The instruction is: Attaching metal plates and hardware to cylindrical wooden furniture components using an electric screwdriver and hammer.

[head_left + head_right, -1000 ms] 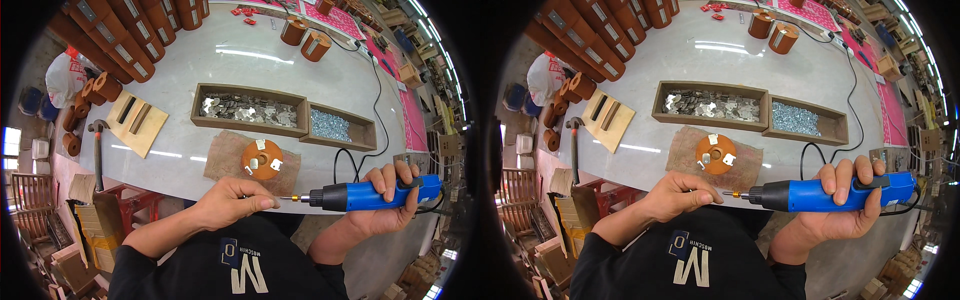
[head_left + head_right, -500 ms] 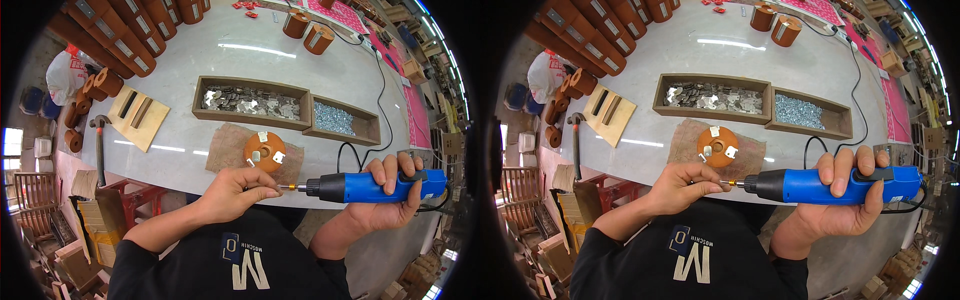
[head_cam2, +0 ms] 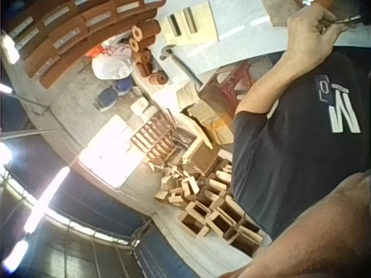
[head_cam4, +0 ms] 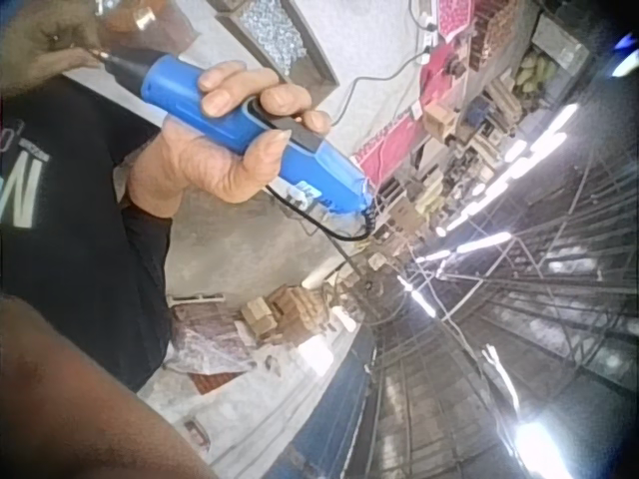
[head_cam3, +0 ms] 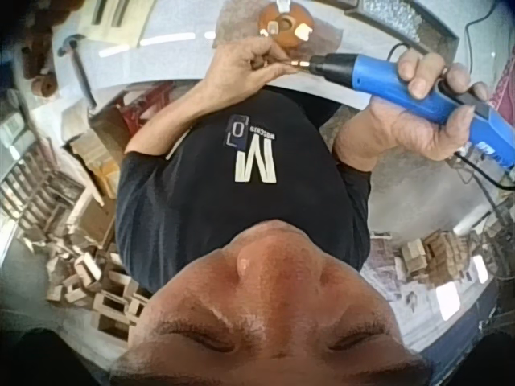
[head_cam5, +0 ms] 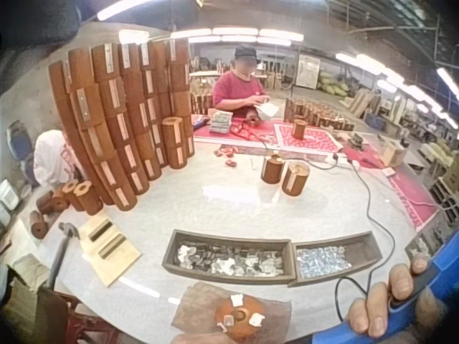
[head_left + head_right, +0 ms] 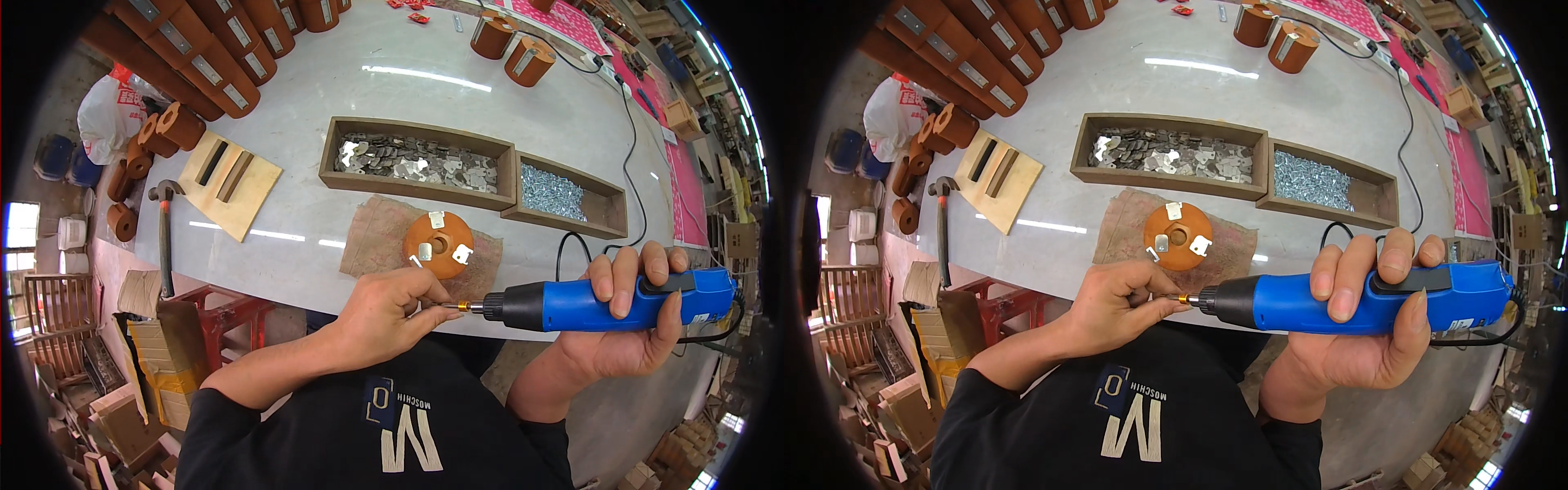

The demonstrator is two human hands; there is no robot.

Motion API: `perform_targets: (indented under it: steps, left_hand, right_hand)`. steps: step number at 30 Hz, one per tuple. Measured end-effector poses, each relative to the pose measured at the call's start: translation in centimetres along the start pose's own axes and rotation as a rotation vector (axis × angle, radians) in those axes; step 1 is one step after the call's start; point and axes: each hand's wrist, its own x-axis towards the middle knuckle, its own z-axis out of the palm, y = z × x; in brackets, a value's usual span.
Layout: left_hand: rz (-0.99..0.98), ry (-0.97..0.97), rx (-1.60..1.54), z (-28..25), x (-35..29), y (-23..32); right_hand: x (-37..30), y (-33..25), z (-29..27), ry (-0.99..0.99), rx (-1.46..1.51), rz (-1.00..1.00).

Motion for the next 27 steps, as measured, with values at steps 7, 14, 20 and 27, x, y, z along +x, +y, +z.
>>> perform_targets:
  steps: [7,14,20,27]
  left_hand:
    - [0.114,0.059,-0.001,0.4,0.1,-0.8]
    - [0.256,0.083,0.165,0.6,0.5,-0.4]
    - [0.377,0.1,0.342,1.3,1.3,-0.8]
    - [0.356,-0.117,0.263,-0.6,3.8,0.0]
  right_hand:
    - [0.1,0.1,0.0,0.01,-0.012,0.011]
    - [0.1,0.0,0.1,0.028,-0.047,0.024]
    - [0.2,0.6,0.8,0.025,-0.21,-0.01]
    - [0.5,0.2,0.5,-0.053,-0.277,-0.075]
